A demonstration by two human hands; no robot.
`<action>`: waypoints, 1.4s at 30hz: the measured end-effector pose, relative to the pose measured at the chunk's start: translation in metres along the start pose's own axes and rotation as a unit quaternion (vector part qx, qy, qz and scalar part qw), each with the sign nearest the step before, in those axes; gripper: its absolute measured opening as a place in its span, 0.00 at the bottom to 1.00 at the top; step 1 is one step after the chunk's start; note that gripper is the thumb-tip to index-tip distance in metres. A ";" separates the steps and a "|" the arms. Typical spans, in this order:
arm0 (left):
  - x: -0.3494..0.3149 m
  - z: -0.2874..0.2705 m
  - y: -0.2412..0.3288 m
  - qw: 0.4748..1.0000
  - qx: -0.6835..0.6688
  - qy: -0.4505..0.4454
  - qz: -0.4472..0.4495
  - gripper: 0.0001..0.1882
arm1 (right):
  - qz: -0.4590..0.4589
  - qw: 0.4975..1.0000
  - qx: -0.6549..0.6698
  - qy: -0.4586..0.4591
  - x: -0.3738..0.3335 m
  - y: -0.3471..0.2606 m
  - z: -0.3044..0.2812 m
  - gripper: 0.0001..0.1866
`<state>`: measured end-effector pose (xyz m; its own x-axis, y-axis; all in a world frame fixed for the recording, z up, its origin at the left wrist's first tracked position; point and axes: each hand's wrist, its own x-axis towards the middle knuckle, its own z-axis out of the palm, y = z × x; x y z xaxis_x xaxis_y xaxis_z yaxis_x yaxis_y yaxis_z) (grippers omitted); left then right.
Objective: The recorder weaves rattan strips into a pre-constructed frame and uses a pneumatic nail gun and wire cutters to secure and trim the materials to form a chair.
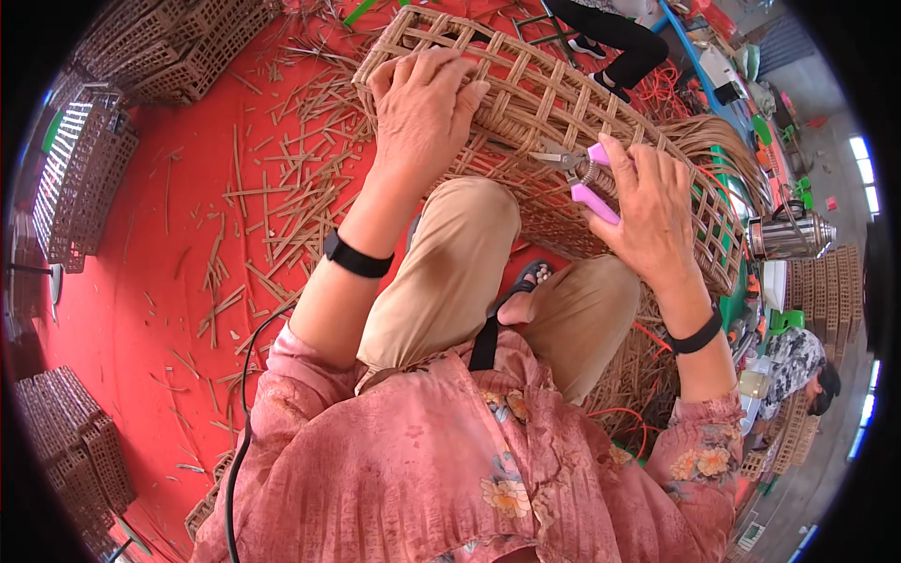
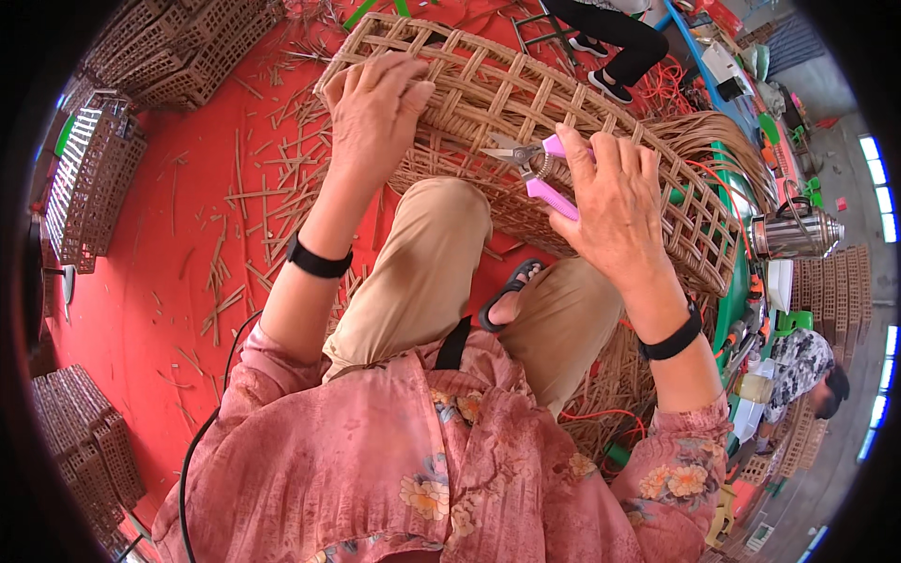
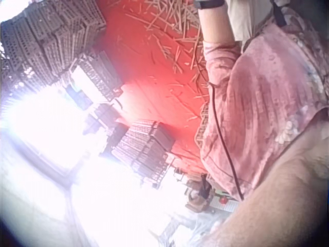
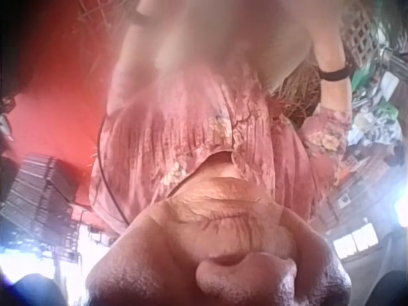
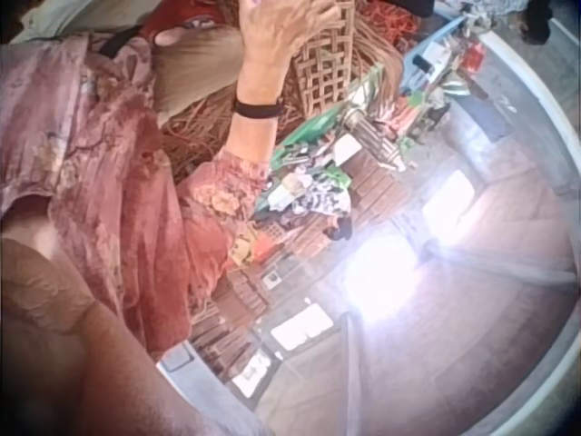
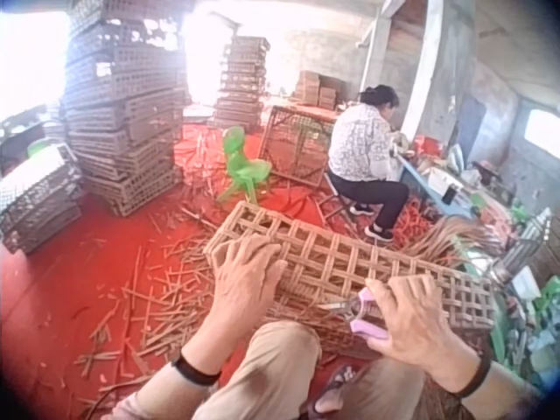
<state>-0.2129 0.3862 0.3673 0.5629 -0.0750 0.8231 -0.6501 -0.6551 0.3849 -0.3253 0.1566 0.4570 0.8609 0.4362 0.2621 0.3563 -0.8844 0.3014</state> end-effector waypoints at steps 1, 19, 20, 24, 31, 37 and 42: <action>-0.001 0.005 -0.001 0.999 0.032 -0.012 0.008 0.15 | -0.001 1.000 -0.017 -0.002 0.001 0.000 -0.003 0.44; -0.004 0.013 0.000 0.998 0.061 -0.005 0.011 0.12 | 0.005 0.999 -0.034 0.003 0.001 -0.003 -0.002 0.44; -0.005 0.012 0.000 0.998 0.058 -0.004 0.011 0.12 | 0.008 1.000 -0.026 0.000 0.001 -0.003 -0.001 0.43; -0.007 0.007 0.002 0.998 0.059 -0.003 0.012 0.12 | 0.009 1.000 -0.016 -0.018 0.000 -0.004 -0.003 0.42; -0.009 0.006 0.005 0.998 0.060 -0.004 0.006 0.12 | -0.022 1.000 -0.007 -0.012 0.000 -0.003 -0.002 0.40; -0.010 0.006 0.006 0.998 0.061 0.001 0.004 0.12 | -0.045 0.999 -0.027 -0.001 0.001 0.000 0.000 0.40; -0.012 0.004 0.004 0.997 0.071 -0.004 0.008 0.11 | -0.066 0.998 -0.021 -0.003 0.002 0.000 -0.001 0.39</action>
<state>-0.2207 0.3813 0.3573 0.5575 -0.0931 0.8250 -0.5806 -0.7540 0.3073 -0.3239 0.1574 0.4586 0.8093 0.5479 0.2120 0.4517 -0.8111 0.3717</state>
